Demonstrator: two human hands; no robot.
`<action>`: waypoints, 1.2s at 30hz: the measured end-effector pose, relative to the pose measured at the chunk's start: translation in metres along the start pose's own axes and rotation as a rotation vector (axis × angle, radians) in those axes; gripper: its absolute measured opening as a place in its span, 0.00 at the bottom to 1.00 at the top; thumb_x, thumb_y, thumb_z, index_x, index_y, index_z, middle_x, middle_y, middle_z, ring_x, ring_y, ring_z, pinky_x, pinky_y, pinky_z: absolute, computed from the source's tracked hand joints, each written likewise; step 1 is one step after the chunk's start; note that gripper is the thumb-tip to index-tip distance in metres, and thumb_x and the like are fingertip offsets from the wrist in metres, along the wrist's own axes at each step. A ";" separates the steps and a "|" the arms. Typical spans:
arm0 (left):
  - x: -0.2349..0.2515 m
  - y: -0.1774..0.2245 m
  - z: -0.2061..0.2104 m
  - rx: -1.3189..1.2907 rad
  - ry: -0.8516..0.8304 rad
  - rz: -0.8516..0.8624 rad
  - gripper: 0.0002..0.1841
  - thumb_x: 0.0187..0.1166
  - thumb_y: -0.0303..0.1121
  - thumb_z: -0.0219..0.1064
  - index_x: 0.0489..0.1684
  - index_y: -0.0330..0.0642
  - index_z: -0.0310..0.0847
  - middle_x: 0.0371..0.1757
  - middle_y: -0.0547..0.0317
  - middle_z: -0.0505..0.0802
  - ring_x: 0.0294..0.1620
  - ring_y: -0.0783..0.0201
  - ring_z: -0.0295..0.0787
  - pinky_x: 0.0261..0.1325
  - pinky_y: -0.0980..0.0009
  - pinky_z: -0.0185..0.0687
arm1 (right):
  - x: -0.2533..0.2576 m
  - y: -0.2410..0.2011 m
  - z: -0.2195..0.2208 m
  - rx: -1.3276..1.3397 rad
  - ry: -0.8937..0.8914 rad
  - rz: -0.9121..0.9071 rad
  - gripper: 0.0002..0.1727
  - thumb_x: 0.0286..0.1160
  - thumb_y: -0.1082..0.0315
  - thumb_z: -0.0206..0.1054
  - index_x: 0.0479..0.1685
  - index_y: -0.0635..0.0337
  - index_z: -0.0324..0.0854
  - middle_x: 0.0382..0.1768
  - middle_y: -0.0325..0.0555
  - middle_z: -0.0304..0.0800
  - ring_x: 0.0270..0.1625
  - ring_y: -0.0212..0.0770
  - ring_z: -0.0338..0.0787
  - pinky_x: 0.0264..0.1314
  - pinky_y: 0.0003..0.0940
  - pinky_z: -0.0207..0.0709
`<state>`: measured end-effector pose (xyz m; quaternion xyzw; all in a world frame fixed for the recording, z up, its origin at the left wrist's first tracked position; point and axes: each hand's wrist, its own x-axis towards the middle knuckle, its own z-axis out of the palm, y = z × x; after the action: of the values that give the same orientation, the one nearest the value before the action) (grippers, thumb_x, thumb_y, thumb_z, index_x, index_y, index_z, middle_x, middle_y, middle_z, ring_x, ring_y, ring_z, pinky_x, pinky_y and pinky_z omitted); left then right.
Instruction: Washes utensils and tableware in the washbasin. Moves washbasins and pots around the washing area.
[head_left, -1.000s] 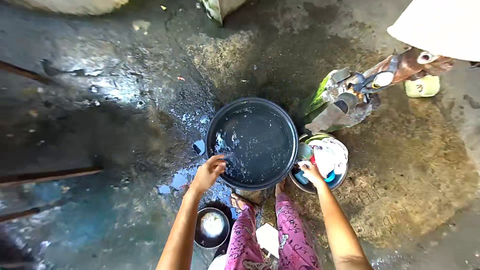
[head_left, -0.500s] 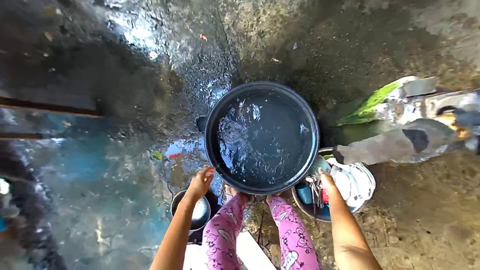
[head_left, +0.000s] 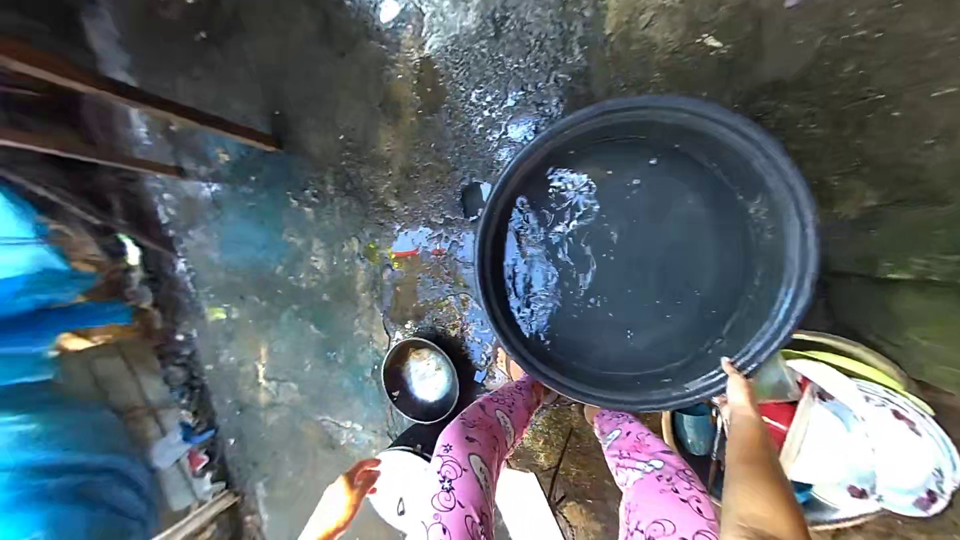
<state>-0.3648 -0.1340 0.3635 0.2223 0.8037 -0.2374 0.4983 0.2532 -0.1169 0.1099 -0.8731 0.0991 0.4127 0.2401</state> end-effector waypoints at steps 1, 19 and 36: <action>-0.002 -0.005 0.004 -0.020 -0.017 -0.009 0.21 0.91 0.30 0.56 0.79 0.30 0.72 0.68 0.31 0.87 0.65 0.40 0.88 0.71 0.46 0.79 | 0.002 0.002 0.000 -0.013 0.005 0.000 0.39 0.85 0.52 0.65 0.88 0.64 0.58 0.82 0.64 0.70 0.80 0.55 0.74 0.78 0.56 0.70; -0.085 -0.060 -0.017 -0.259 -0.029 0.078 0.19 0.91 0.28 0.57 0.76 0.27 0.74 0.68 0.30 0.87 0.65 0.40 0.87 0.70 0.46 0.78 | -0.163 -0.043 -0.018 0.075 -0.163 -0.026 0.30 0.93 0.58 0.54 0.88 0.61 0.55 0.78 0.64 0.70 0.66 0.50 0.83 0.62 0.44 0.80; -0.107 -0.081 -0.035 -0.463 -0.121 0.133 0.20 0.93 0.29 0.53 0.78 0.27 0.71 0.71 0.29 0.85 0.67 0.39 0.87 0.72 0.47 0.77 | -0.285 -0.163 -0.001 -0.254 -0.155 -0.325 0.29 0.90 0.60 0.61 0.81 0.69 0.62 0.70 0.69 0.75 0.58 0.50 0.86 0.59 0.42 0.82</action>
<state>-0.3939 -0.1892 0.4873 0.1399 0.7891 -0.0263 0.5976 0.1320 0.0164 0.3841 -0.8665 -0.1146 0.4436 0.1982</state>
